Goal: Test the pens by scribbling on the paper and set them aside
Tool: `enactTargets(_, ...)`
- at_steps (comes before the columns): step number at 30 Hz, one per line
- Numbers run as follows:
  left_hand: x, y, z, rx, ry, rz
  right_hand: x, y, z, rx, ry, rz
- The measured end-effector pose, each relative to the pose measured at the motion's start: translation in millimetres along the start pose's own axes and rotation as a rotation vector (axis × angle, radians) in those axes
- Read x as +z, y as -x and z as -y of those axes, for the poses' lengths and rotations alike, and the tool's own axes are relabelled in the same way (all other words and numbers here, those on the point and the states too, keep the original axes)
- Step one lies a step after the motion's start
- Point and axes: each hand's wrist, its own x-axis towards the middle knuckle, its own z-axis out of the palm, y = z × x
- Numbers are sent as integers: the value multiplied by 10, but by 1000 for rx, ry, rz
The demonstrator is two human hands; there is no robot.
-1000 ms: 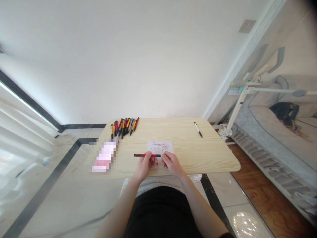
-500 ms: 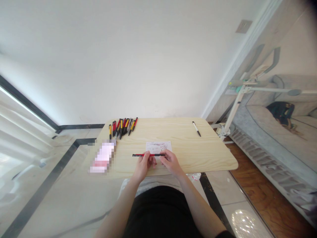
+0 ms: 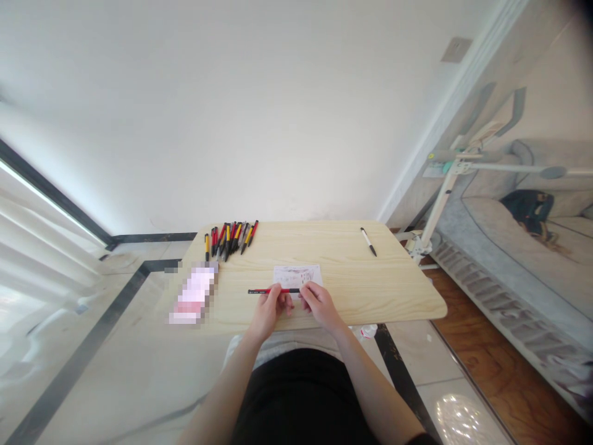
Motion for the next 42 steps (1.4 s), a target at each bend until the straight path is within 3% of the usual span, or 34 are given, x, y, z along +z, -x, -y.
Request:
enactTargets(13, 0, 13, -7, -11, -6, 9, 9, -2, -2, 29, 45, -2)
enactTargets(23, -20, -9, 24, -18, -3, -2, 28, -5, -17, 2, -89, -31)
enactTargets(42, -4, 0, 3, -3, 37, 14, -2, 7, 38, -13, 71, 10)
